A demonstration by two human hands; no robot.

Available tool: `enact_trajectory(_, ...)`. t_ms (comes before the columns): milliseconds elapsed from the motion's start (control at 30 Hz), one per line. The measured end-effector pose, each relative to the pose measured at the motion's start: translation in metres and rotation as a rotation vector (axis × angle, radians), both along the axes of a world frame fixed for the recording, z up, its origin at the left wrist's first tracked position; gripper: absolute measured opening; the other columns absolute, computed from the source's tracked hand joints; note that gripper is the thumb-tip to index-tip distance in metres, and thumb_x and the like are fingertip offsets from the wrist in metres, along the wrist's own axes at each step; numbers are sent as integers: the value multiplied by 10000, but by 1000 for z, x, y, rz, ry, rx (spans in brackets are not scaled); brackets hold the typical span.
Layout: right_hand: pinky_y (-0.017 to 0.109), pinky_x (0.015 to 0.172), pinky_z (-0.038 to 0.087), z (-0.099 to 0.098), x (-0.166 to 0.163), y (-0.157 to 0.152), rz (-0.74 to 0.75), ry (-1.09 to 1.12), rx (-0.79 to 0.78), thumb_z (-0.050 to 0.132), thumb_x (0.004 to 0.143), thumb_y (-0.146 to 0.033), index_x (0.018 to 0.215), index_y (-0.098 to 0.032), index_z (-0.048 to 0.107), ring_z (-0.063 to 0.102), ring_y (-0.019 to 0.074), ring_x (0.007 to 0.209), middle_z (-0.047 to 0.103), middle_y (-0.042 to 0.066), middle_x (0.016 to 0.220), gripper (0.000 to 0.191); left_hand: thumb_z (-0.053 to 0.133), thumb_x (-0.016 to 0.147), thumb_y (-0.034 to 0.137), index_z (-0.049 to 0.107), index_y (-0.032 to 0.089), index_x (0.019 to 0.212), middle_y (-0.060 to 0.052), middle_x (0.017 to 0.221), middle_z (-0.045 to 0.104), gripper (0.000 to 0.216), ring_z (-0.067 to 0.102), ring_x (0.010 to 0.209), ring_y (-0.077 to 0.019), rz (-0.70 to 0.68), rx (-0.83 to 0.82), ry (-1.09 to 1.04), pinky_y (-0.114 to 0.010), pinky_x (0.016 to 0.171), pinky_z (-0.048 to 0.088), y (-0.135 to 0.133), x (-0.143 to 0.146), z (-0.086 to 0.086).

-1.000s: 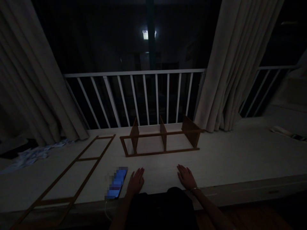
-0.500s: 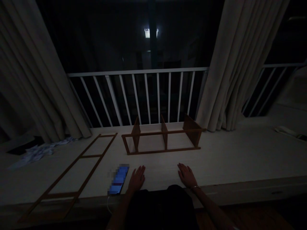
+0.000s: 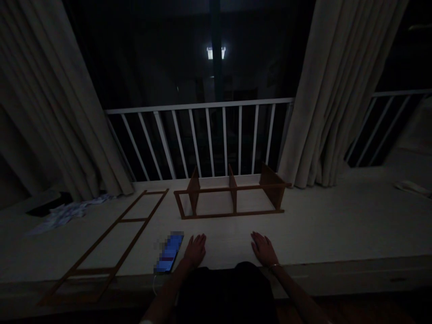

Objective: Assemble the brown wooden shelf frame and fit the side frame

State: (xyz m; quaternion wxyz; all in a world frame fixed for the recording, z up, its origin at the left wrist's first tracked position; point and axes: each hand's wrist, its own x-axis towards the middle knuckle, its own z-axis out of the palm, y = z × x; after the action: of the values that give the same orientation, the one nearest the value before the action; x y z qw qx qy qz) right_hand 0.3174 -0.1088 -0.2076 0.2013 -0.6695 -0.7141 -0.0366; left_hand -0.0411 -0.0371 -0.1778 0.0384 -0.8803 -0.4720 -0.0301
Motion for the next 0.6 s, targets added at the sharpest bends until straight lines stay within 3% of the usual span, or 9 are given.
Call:
enact_trajectory(167, 419, 1001, 188, 1, 1, -1, 1, 3, -20, 263, 836, -347, 1275, -231, 370, 359, 186, 1200, 429, 58, 1297, 466, 346, 797, 235, 500, 200, 1150, -73, 1281, 438, 387, 318, 1220, -202, -106, -37, -44, -443, 1036, 95, 3, -2, 22)
enact_trajectory(267, 417, 1000, 192, 2, 1, -1, 9, 8, -30, 267, 832, -352, 1275, -236, 372, 366, 188, 1195, 433, 56, 1295, 469, 341, 803, 234, 570, 197, 1048, -64, 1159, 544, 337, 433, 1119, -187, -41, -31, -138, -392, 1009, 194, 6, -7, 33)
enact_trajectory(467, 424, 996, 195, 1, 0, -1, 11, 11, -16, 263, 833, -356, 1270, -236, 377, 368, 195, 1194, 426, 57, 1300, 468, 338, 798, 239, 597, 170, 981, -68, 961, 635, 325, 553, 926, -172, 317, 40, -332, -302, 891, 328, 20, -49, 70)
enact_trajectory(600, 422, 999, 189, 2, 0, 0, 3, 13, -23, 264, 832, -359, 1270, -243, 375, 364, 192, 1197, 428, 55, 1298, 467, 338, 786, 290, 601, 152, 946, -96, 956, 629, 337, 566, 901, -202, 685, 77, -424, -308, 792, 388, 23, -97, 99)
